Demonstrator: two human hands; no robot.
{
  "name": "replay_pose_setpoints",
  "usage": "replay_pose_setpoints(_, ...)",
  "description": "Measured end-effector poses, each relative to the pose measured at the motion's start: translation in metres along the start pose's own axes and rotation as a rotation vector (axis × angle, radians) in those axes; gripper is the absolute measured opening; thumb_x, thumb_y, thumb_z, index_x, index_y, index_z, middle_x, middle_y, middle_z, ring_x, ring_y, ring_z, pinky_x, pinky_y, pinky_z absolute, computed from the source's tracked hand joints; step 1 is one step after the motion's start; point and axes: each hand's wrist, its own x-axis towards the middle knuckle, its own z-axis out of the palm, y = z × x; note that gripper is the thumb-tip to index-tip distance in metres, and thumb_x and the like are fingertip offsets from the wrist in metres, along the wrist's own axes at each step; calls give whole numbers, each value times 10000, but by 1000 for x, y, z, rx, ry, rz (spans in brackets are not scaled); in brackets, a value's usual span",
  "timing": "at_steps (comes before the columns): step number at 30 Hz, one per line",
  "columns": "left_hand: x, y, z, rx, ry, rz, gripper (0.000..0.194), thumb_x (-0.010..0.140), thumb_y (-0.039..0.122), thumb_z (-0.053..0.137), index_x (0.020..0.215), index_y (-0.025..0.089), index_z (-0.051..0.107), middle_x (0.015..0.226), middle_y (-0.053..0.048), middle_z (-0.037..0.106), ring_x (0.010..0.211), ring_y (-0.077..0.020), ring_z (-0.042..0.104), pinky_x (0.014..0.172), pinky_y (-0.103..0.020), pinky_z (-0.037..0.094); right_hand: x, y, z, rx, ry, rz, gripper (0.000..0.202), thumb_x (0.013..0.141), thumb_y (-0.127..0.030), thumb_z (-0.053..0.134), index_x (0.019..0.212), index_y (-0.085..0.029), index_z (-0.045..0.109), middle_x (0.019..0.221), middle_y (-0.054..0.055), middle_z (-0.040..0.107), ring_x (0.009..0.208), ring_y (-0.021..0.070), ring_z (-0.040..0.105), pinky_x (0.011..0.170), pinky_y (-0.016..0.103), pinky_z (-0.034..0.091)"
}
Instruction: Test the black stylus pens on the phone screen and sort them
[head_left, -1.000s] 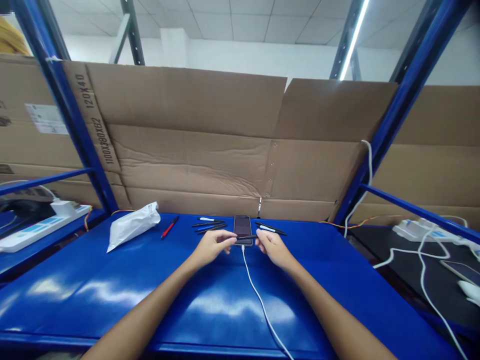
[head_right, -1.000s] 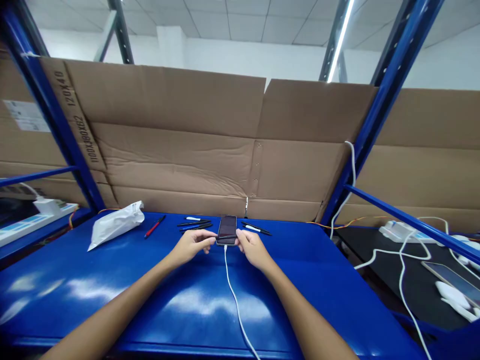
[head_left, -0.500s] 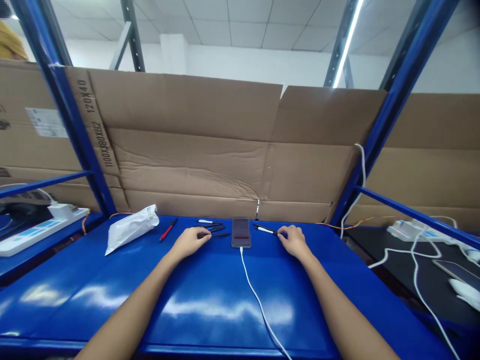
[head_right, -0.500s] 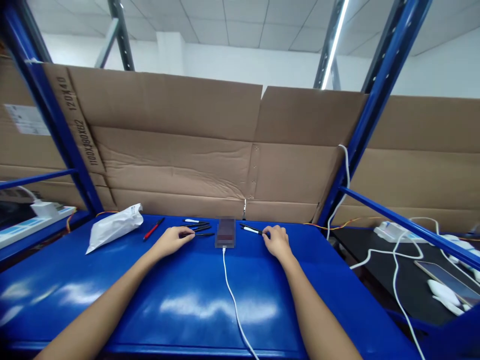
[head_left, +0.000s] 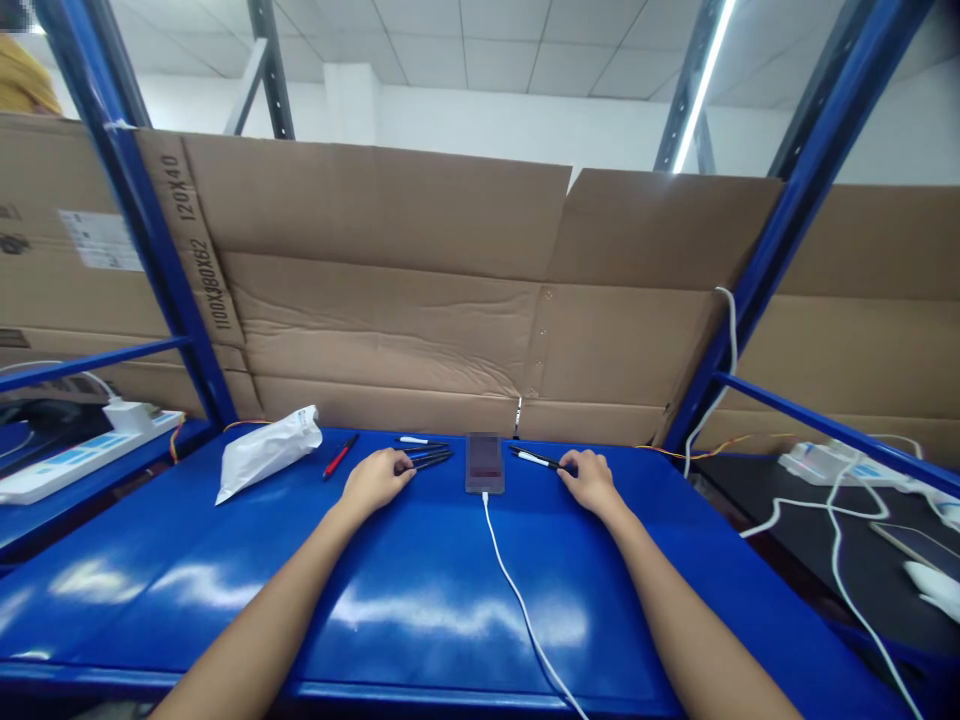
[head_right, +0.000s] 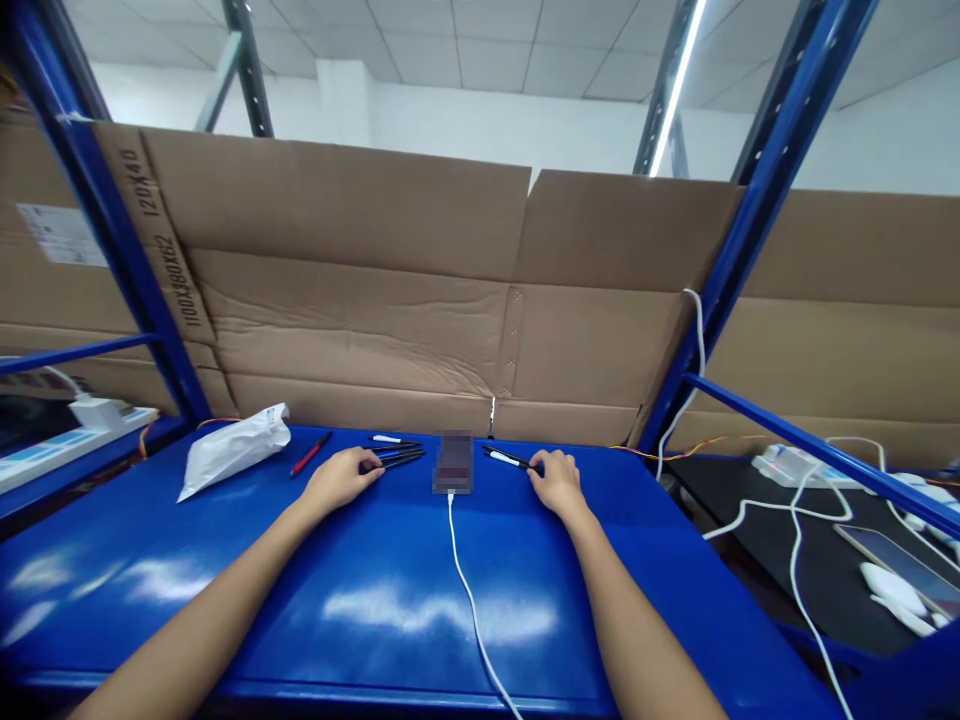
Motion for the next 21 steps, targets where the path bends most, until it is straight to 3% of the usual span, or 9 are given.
replay_pose_setpoints(9, 0, 0, 5, 49, 87, -36, 234, 923, 367, 592, 1044, 208, 714, 1012, -89, 703, 964, -269, 665, 812, -316, 488, 2, 3, 5, 71, 31, 14, 104, 885, -265, 674, 946, -226, 749, 1004, 96, 670, 982, 280, 560, 802, 333, 358)
replay_pose_setpoints(15, 0, 0, 8, 86, 104, -12, 277, 926, 404, 609, 1074, 200, 724, 1037, -106, 681, 1017, -302, 642, 904, -371, 484, 3, 4, 3, 245, 97, -21, 142, 888, -263, 606, 884, -196, 730, 961, 115, 700, 985, 293, 596, 846, 370, 406)
replay_pose_setpoints(18, 0, 1, 9, 64, 133, 29, 281, 932, 399, 605, 1073, 196, 738, 1059, -111, 683, 1037, -309, 636, 939, -398, 485, 5, 4, -1, 396, 128, -55, 218, 916, -344, 547, 911, -189, 699, 942, 103, 737, 927, 265, 648, 833, 353, 450)
replay_pose_setpoints(21, 0, 5, 9, 1, 161, 106, 269, 940, 389, 600, 1058, 195, 744, 1073, -111, 693, 1051, -308, 630, 967, -418, 484, 6, 0, -7, 532, 161, -52, 416, 944, -531, 468, 955, -169, 673, 891, 117, 755, 811, 254, 678, 722, 329, 480)
